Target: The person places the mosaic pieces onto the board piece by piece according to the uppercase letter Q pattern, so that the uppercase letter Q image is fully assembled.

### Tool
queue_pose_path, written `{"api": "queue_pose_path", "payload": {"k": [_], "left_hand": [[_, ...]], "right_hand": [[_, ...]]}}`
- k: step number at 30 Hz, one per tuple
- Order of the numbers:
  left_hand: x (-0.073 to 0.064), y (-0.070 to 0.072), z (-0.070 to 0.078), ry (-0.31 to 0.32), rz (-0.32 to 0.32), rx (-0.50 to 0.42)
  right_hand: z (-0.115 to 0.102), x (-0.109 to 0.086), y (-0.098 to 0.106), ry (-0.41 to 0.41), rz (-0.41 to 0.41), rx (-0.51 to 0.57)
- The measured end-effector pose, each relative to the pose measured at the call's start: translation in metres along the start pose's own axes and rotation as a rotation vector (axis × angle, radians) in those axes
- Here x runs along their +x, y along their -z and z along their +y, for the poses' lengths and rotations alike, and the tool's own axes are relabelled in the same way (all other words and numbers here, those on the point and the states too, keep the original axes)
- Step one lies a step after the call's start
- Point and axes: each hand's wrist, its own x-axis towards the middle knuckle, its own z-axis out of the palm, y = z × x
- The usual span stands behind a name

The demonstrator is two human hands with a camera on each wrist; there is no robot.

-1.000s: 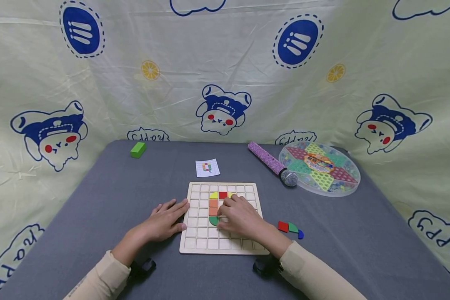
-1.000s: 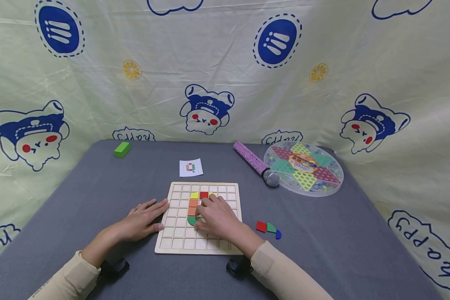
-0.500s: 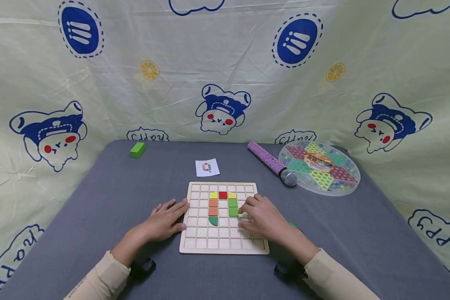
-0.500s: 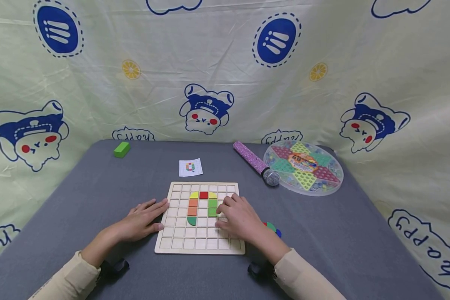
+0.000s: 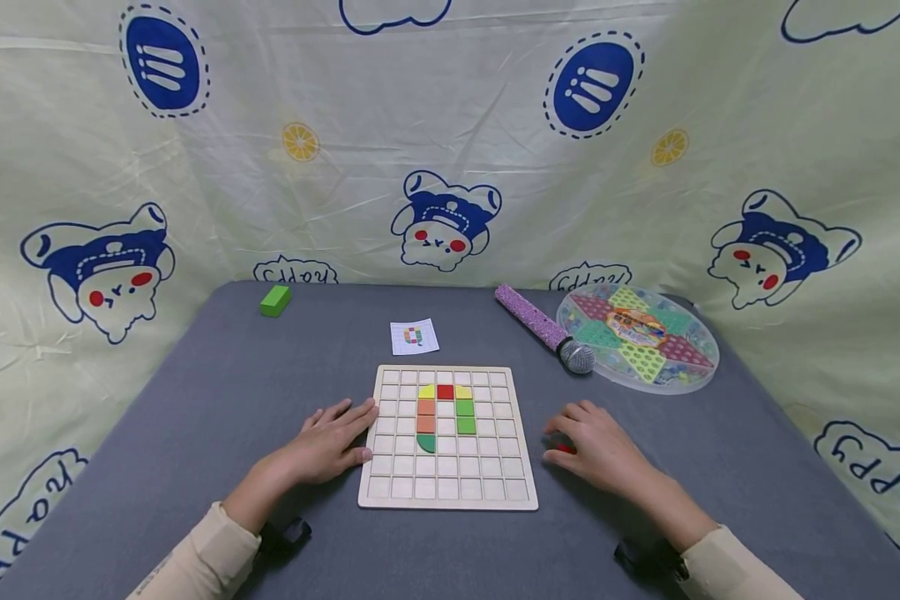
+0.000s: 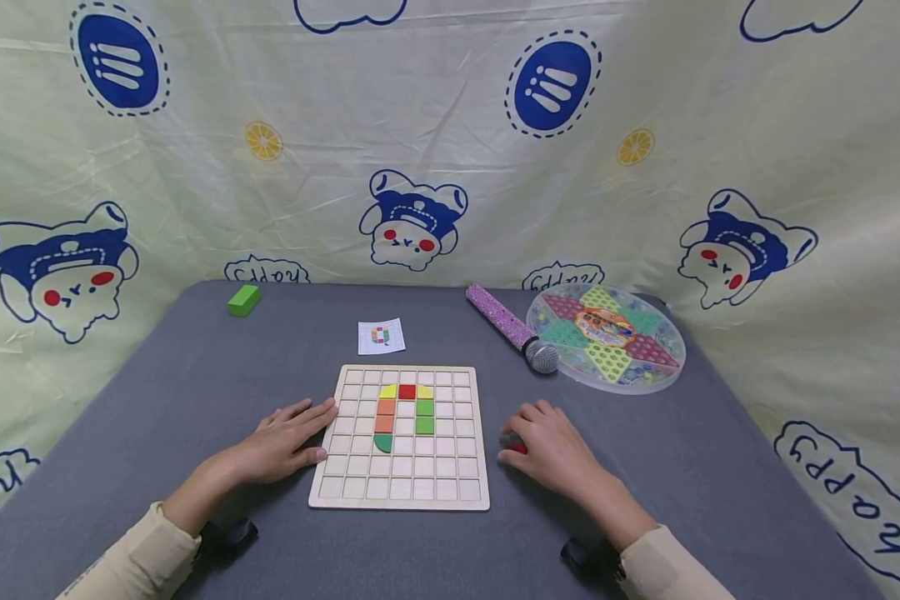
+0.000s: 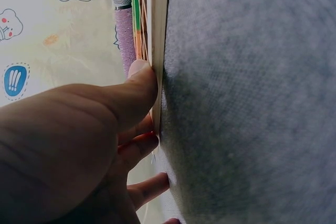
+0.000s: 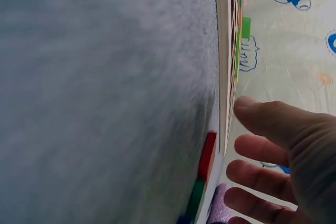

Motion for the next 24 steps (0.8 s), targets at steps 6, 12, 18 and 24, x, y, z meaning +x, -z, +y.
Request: {"api": "queue_pose_path", "payload": {"k": [6, 12, 18, 24], "left_hand": [[0.0, 0.001, -0.001, 0.001, -0.001, 0.0], [-0.001, 0.001, -0.001, -0.007, -0.003, -0.004], [-0.001, 0.0, -0.001, -0.013, 0.001, 0.0], [0.001, -0.001, -0.001, -0.015, 0.005, 0.005]], "right_hand": [[0.011, -0.011, 0.001, -0.008, -0.018, -0.03], [0.015, -0.015, 0.003, -0.029, -0.063, -0.048], [0.019, -0.017, 0.0, -0.059, -0.076, -0.045], [0.022, -0.02, -0.001, -0.075, -0.07, -0.033]]}}
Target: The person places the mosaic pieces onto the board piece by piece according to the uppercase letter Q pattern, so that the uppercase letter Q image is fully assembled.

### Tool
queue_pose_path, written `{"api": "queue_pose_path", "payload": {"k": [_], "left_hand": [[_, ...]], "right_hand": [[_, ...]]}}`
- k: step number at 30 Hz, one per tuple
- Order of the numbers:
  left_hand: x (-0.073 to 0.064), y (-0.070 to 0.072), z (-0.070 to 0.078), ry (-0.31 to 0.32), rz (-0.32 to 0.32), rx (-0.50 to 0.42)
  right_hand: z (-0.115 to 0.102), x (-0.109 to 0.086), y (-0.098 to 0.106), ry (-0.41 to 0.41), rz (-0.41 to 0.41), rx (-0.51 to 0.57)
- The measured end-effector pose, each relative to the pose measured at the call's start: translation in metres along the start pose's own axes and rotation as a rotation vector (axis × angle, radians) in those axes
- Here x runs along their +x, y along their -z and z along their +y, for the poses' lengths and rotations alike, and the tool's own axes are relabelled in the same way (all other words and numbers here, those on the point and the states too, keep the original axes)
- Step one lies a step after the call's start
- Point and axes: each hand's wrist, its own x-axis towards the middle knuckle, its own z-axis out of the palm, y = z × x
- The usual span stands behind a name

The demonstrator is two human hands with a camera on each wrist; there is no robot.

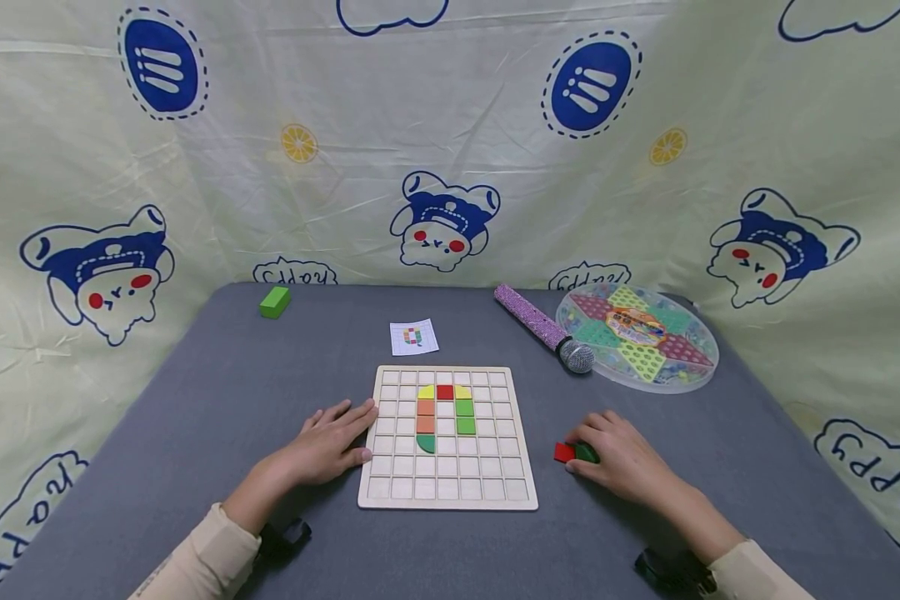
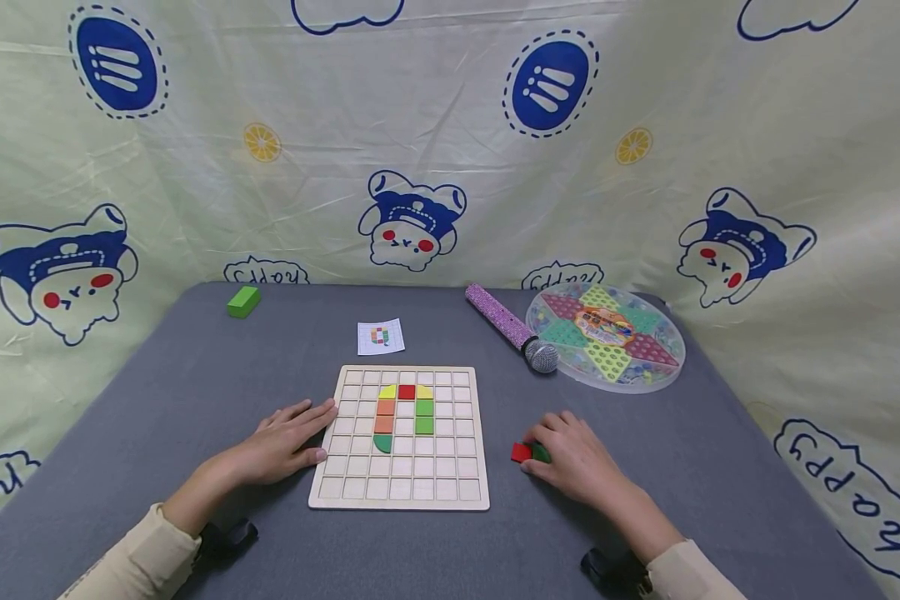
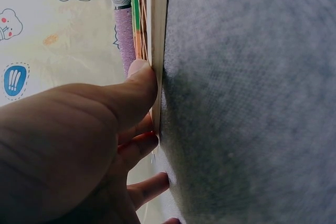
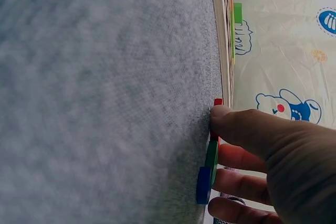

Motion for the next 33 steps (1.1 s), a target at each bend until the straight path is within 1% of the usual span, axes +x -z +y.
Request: {"api": "queue_pose_path", "payload": {"k": [12, 19, 26, 33], "left_hand": [[-0.0006, -0.0016, -0.0005, 0.0, 0.002, -0.009], [-0.0008, -0.0001, -0.0007, -0.008, 0.001, -0.007], [-0.0018, 0.0009, -0.0004, -0.006, 0.001, -0.002], [-0.0015, 0.0014, 0.0, -0.004, -0.002, 0.003]], "right_hand": [[0.0004, -0.0028, -0.0002, -0.012, 0.008, 0.005], [-0.0004, -0.0019, 0.0003, -0.02, 0.005, 0.005], [-0.0006, -0.0008, 0.0001, -0.006, 0.022, -0.002], [-0.0044, 0.0011, 0.0013, 0.013, 0.017, 0.003]]}}
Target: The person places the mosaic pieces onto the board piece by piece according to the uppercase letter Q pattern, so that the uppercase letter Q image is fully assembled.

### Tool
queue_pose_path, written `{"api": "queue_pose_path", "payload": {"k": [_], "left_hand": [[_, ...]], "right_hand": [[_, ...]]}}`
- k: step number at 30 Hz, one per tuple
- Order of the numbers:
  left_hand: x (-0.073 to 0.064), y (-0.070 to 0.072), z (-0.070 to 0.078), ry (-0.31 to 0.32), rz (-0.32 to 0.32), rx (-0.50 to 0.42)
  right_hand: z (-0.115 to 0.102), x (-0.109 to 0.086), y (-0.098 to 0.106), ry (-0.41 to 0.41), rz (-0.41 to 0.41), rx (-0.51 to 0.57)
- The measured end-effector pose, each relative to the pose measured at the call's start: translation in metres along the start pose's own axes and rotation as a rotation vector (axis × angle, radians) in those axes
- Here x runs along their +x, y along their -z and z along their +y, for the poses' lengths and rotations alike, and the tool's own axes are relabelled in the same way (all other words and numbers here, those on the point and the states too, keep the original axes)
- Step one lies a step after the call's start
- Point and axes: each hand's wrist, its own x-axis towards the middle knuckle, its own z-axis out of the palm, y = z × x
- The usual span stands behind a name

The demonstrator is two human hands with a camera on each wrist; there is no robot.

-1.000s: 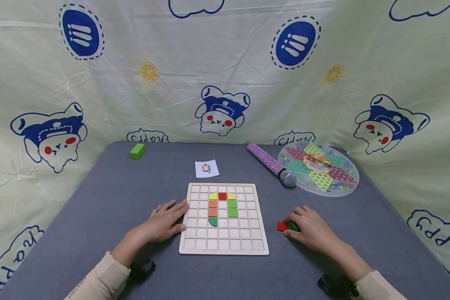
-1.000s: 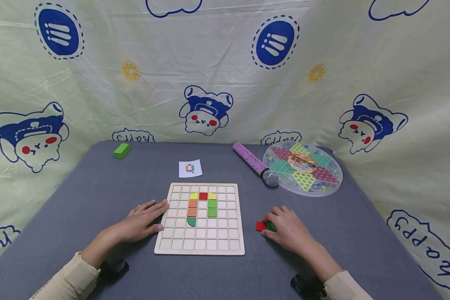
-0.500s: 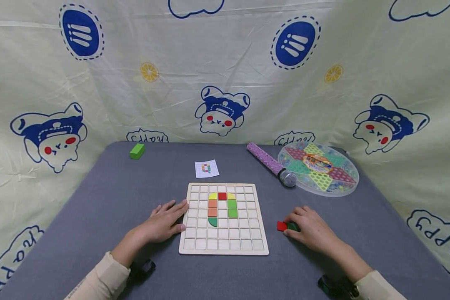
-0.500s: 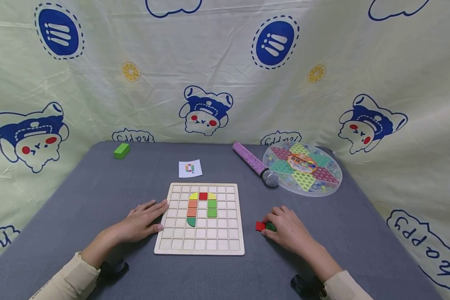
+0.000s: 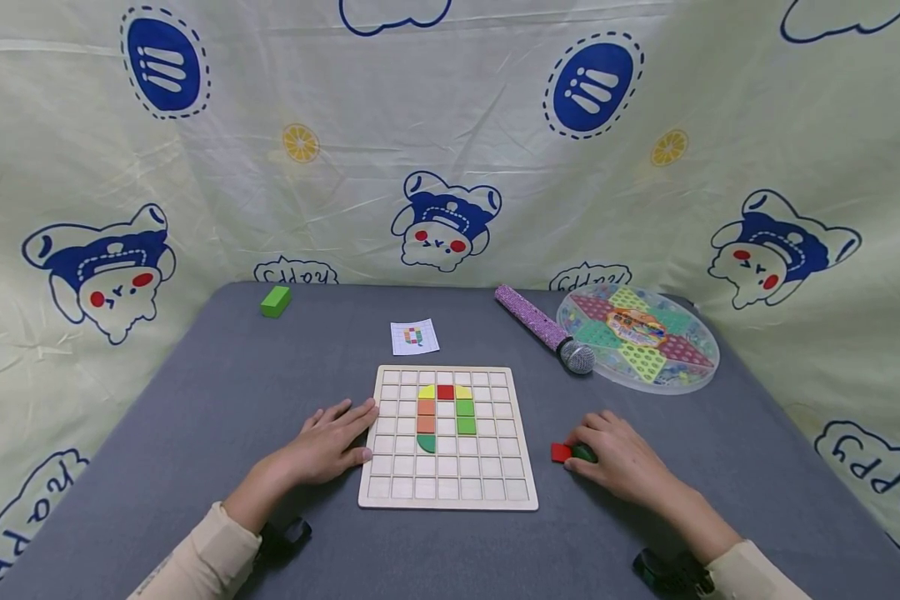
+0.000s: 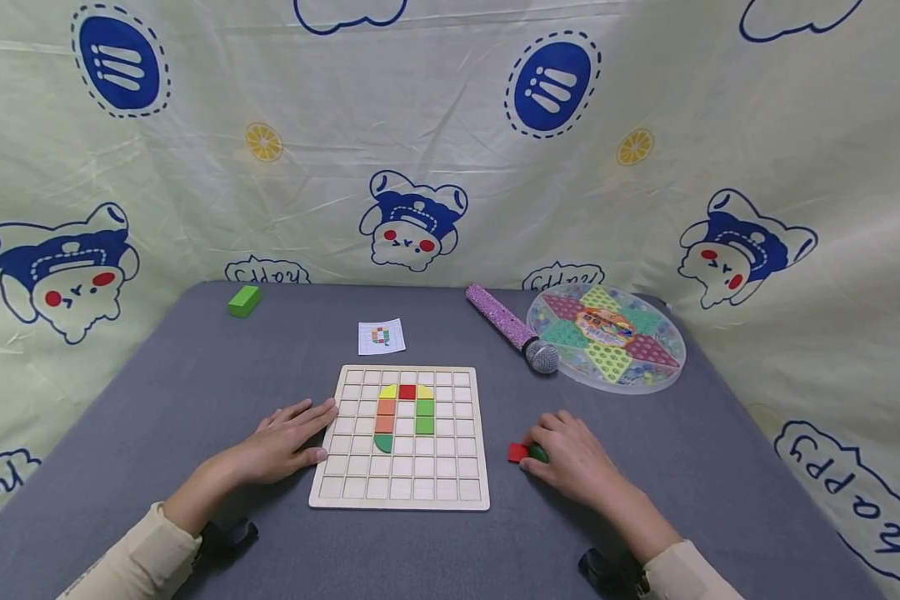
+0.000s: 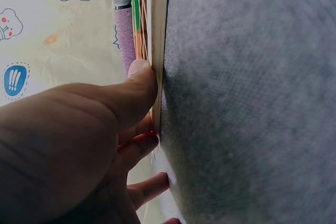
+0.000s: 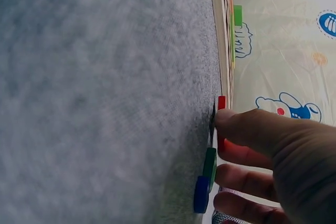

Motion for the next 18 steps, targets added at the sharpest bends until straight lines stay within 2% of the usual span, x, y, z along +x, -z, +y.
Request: {"api": "queue_pose_path", "payload": {"k": [8, 18], "left_hand": [[0.0, -0.001, -0.001, 0.002, -0.002, -0.005], [0.0, -0.001, 0.0, 0.015, 0.0, -0.004]], "right_hand": [[-0.015, 0.008, 0.002, 0.064, 0.018, 0.011], [-0.045, 0.027, 0.003, 0.159, 0.018, 0.05]]}}
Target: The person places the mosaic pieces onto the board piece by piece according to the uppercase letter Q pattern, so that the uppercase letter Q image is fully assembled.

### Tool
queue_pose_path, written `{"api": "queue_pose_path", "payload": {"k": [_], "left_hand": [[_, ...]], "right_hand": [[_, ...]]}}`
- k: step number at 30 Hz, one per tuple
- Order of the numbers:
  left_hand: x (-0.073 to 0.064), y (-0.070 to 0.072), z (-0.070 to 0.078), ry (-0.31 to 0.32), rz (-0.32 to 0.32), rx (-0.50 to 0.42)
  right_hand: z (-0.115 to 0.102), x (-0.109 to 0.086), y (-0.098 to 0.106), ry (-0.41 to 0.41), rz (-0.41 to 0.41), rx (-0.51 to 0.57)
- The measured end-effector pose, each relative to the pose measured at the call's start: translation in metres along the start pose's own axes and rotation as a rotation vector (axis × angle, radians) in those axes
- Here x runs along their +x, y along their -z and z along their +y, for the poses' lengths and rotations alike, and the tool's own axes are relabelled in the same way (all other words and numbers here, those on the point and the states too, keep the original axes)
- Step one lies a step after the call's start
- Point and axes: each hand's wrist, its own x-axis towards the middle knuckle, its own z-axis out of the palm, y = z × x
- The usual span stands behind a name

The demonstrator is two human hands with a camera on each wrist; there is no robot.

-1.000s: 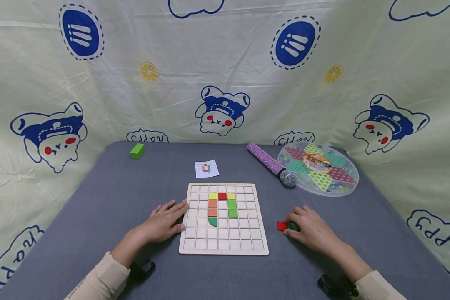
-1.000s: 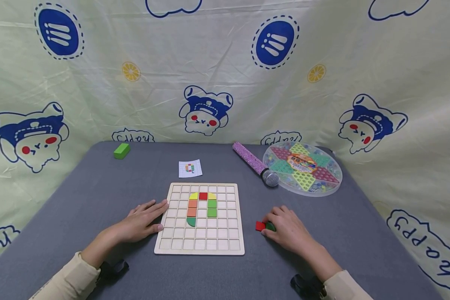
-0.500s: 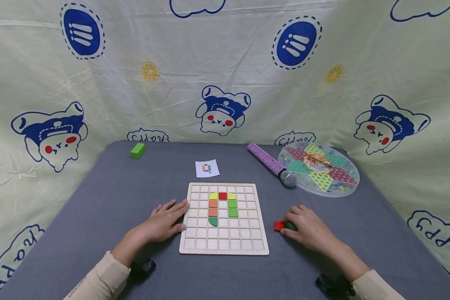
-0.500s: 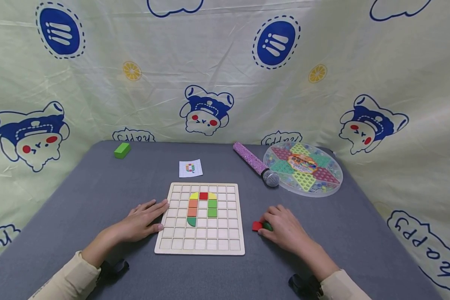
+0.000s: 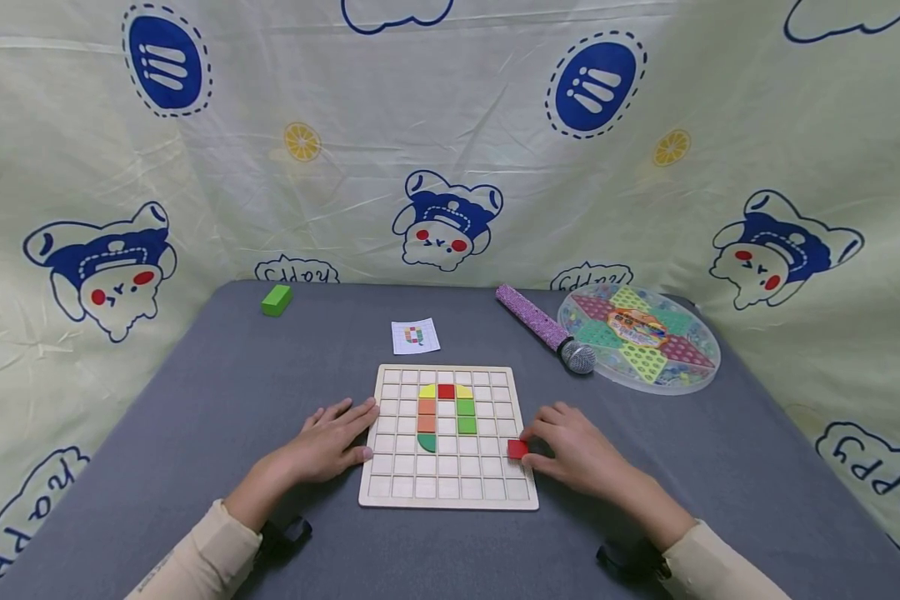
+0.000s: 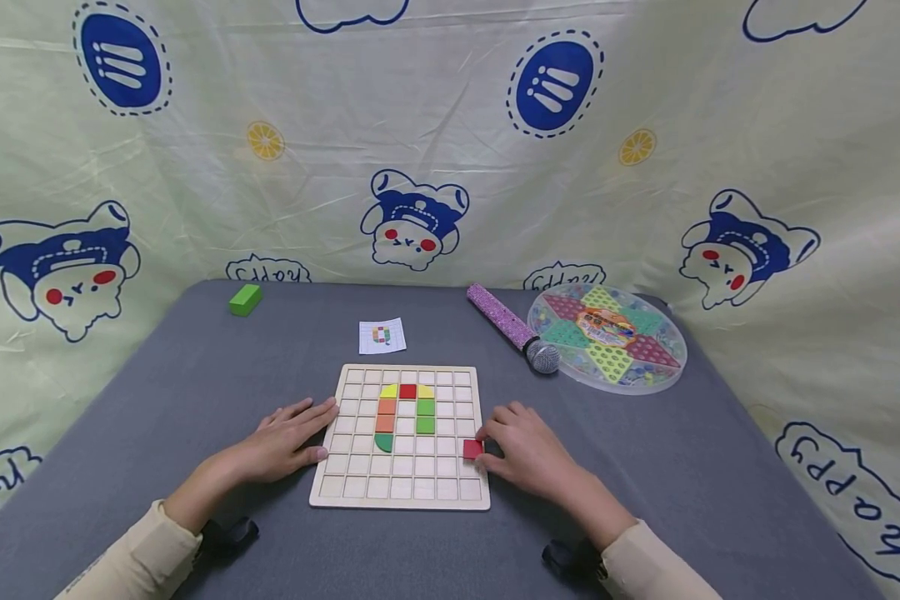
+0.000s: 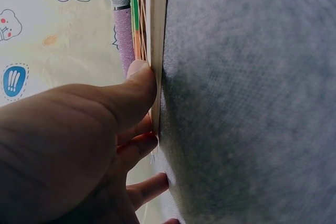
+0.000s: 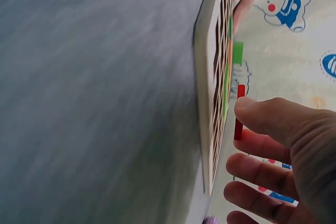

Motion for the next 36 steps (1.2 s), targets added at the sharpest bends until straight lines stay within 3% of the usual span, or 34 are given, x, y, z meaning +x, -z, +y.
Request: {"api": "queue_pose_path", "payload": {"k": [9, 18, 26, 36], "left_hand": [[0.003, -0.001, 0.0, 0.012, -0.007, 0.008], [0.003, -0.001, -0.001, 0.007, -0.004, 0.003], [0.002, 0.0, -0.001, 0.003, -0.007, -0.001], [0.003, -0.001, -0.002, -0.001, -0.001, 0.004]], "right_hand": [[-0.025, 0.025, -0.007, 0.1, 0.012, 0.019], [-0.042, 0.044, -0.015, 0.148, 0.02, -0.009], [-0.049, 0.056, -0.021, 0.145, 0.042, -0.052], [-0.054, 0.063, -0.023, 0.091, -0.021, -0.011]]}}
